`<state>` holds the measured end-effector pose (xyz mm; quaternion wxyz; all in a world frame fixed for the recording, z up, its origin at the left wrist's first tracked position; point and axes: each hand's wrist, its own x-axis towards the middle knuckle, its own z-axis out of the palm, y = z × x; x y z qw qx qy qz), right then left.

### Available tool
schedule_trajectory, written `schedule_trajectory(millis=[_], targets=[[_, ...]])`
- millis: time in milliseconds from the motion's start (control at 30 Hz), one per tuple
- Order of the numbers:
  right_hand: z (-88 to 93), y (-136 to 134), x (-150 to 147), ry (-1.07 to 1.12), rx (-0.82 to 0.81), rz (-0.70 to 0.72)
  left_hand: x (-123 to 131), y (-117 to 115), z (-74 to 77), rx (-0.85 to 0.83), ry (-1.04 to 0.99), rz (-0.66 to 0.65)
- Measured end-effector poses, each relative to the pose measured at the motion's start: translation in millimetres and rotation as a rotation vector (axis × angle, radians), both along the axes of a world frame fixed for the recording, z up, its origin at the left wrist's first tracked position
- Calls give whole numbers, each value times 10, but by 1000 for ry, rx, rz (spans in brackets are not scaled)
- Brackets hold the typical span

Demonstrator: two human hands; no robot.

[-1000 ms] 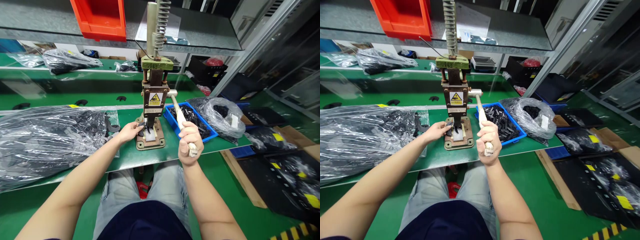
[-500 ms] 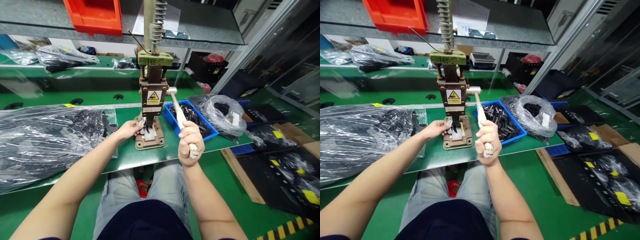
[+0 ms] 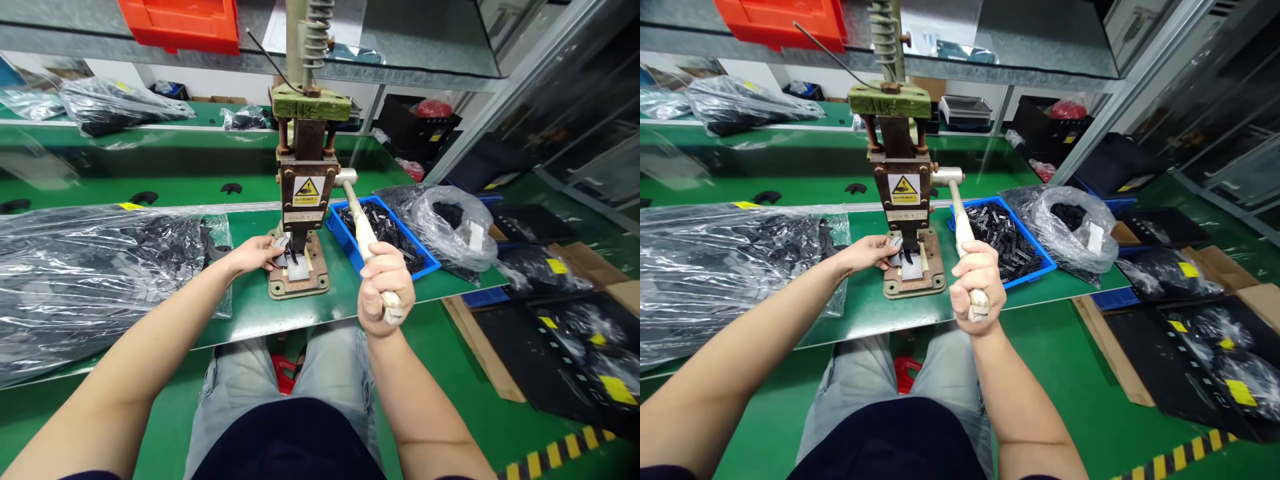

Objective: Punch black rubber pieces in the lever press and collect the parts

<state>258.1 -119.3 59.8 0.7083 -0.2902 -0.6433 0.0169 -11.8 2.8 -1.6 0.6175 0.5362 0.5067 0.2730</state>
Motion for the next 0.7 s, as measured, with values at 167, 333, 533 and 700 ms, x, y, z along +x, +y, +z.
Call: schedule_trajectory(millis=[167, 333, 533, 700], targets=[[-4, 5, -4, 21, 7, 10, 33, 9, 21, -27, 37, 28], [-8, -13, 14, -3, -17, -12, 8, 23, 15, -50, 10, 23], [-17, -6, -6, 39, -15, -5, 20, 21, 31, -124, 43, 41], [0, -4, -28, 45, -22, -30, 20, 73, 40, -196, 69, 11]])
